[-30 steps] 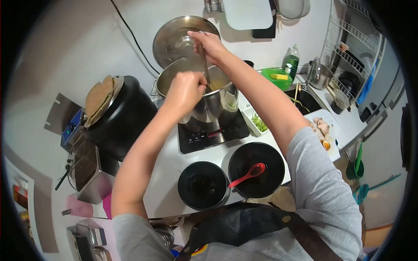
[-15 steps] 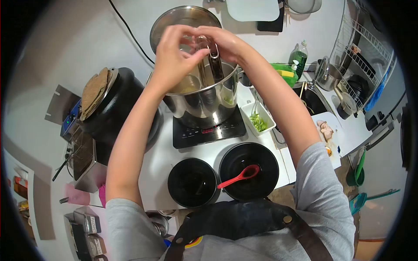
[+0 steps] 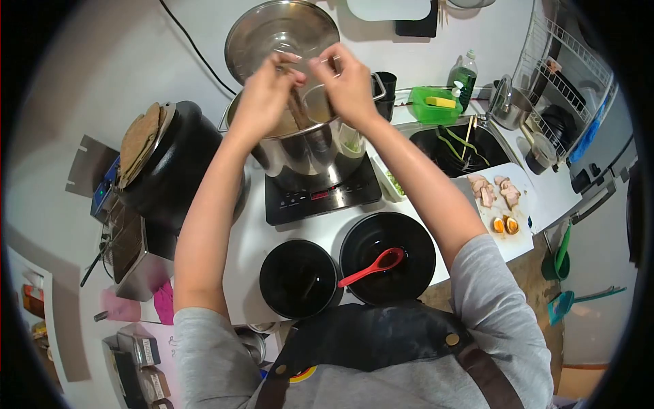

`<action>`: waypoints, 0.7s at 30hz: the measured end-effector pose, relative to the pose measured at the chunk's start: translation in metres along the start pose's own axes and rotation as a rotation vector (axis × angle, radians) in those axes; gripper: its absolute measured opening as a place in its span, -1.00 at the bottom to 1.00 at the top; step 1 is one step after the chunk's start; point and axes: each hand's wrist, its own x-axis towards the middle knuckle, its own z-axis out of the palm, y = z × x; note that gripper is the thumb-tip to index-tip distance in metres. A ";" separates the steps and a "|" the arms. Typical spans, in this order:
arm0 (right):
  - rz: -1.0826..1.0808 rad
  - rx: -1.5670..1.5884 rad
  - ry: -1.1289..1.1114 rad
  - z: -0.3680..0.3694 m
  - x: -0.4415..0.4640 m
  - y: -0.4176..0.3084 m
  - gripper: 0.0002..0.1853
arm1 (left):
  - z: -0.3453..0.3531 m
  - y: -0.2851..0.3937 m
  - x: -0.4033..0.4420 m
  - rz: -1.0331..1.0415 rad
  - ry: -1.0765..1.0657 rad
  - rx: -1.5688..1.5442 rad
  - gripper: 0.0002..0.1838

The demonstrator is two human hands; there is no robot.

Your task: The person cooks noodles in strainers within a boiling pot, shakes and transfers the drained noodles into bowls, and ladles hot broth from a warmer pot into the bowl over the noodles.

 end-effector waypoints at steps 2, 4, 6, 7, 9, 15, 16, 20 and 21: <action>0.164 0.407 0.115 0.005 0.016 0.016 -0.77 | -0.017 -0.011 0.006 -0.168 0.240 -0.191 -0.77; 0.343 0.468 -0.076 -0.007 0.035 0.021 -0.77 | -0.024 -0.018 0.011 -0.240 0.485 -0.522 -0.87; 0.289 0.429 -0.075 -0.005 0.049 0.028 -0.74 | -0.027 -0.021 0.012 -0.257 0.729 -0.566 -0.82; 0.292 0.453 -0.030 -0.002 0.058 0.024 -0.74 | -0.029 -0.016 0.017 -0.240 0.764 -0.567 -0.73; 0.220 0.446 0.081 0.006 0.075 -0.003 -0.74 | -0.035 0.001 0.025 -0.170 0.750 -0.529 -0.72; 0.026 0.506 0.089 -0.009 0.101 -0.064 -0.69 | -0.058 0.051 0.035 0.092 0.715 -0.483 -0.62; 0.017 0.520 0.067 -0.010 0.099 -0.067 -0.69 | -0.057 0.047 0.037 0.092 0.732 -0.473 -0.63; 0.017 0.546 0.114 -0.008 0.080 -0.034 -0.73 | -0.043 0.017 0.029 0.066 0.770 -0.389 -0.65; 0.040 0.521 0.147 -0.006 0.074 -0.019 -0.71 | -0.037 0.007 0.021 0.056 0.753 -0.352 -0.66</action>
